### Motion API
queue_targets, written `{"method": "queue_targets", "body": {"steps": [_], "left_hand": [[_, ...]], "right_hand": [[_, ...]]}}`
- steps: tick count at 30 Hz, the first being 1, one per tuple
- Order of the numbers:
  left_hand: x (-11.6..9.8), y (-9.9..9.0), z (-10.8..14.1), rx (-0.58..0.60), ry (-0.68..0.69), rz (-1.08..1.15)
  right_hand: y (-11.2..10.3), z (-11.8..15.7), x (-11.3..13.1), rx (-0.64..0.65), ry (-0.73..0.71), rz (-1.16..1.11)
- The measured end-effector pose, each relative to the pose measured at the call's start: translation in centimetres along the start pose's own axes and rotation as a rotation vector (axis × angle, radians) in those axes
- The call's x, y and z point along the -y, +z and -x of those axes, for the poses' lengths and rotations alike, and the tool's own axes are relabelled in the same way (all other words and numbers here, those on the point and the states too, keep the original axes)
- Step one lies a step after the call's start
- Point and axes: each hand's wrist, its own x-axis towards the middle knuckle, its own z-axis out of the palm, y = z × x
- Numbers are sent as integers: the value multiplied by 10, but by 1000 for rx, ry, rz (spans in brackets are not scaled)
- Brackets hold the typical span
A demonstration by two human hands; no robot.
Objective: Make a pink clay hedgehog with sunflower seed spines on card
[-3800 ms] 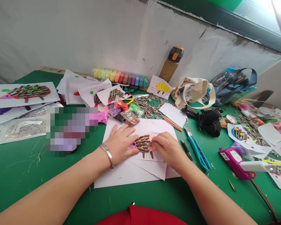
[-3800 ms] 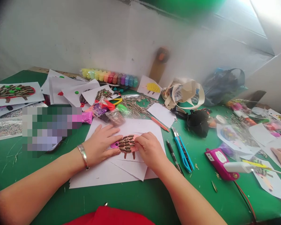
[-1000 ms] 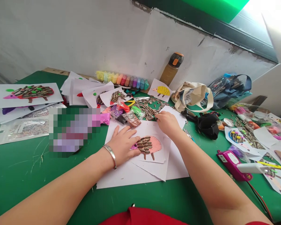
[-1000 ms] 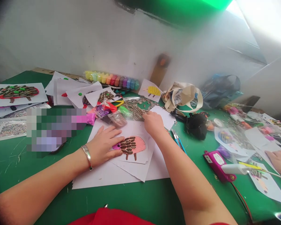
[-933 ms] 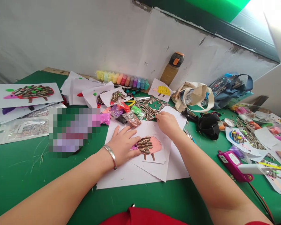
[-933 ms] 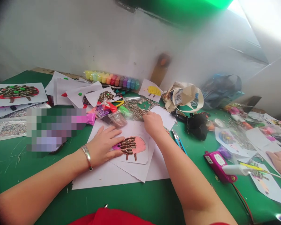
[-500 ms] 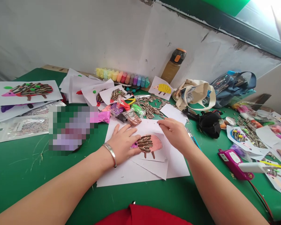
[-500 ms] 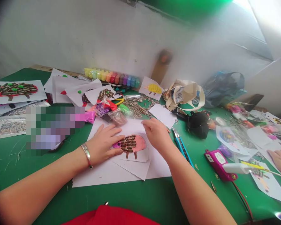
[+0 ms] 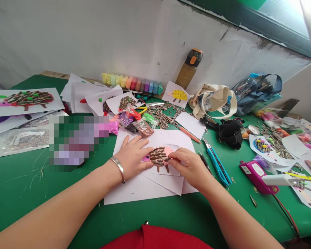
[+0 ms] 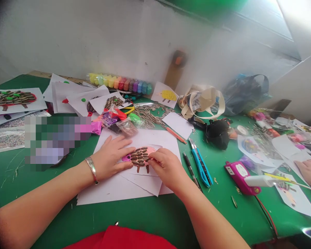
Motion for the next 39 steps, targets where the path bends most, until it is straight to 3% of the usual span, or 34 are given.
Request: {"method": "queue_targets", "body": {"steps": [21, 27, 32, 39], "left_hand": [[2, 2, 0, -15, 8, 17], [1, 2, -1, -22, 8, 20], [0, 0, 0, -9, -3, 36], [0, -1, 0, 1, -12, 25]], "right_hand": [[13, 3, -2, -27, -167, 174], [3, 6, -4, -59, -112, 160], [8, 4, -6, 17, -119, 207], [12, 2, -6, 9, -100, 162]]}}
